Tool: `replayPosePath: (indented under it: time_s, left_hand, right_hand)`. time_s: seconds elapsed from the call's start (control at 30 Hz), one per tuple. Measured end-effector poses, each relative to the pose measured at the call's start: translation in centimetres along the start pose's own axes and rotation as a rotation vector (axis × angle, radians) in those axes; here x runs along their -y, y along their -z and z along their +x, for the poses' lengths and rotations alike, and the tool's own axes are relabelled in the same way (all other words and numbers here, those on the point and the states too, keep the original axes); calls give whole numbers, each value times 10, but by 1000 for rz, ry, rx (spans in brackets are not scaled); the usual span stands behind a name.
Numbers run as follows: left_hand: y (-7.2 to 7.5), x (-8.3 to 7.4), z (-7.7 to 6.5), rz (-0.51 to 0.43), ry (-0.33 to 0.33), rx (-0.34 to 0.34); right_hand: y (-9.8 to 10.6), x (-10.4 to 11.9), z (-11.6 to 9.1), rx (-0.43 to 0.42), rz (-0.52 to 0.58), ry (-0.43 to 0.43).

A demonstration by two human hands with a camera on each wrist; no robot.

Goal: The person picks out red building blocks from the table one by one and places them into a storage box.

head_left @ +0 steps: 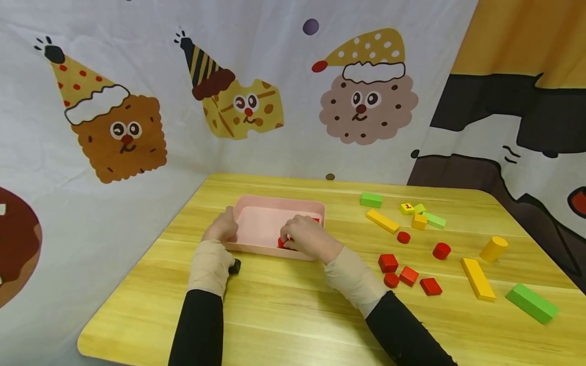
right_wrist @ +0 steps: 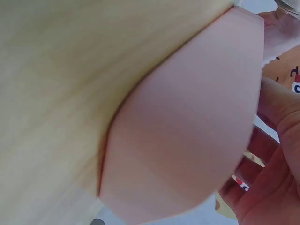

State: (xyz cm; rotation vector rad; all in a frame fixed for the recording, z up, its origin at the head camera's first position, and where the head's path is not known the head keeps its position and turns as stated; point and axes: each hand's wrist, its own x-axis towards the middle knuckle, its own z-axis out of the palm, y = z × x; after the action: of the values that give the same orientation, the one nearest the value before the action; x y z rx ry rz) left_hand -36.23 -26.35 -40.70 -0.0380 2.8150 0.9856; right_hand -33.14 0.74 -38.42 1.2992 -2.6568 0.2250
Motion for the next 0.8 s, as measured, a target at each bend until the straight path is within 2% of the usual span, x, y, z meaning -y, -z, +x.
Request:
replayPosePath:
  time_s: [0.27, 0.43, 0.67, 0.8]
  left_hand:
    - [0, 1, -1, -8, -4, 2]
    - [2, 1, -2, -7, -10, 0]
    - [2, 0, -2, -14, -9, 0]
    - [2, 1, -2, -16, -7, 4]
  right_hand:
    - [14, -3, -3, 13, -9, -49]
    - [19, -7, -8, -17, 2, -52]
    - [30, -8, -19, -95, -87, -29]
    - [39, -7, -28, -103, -63, -63]
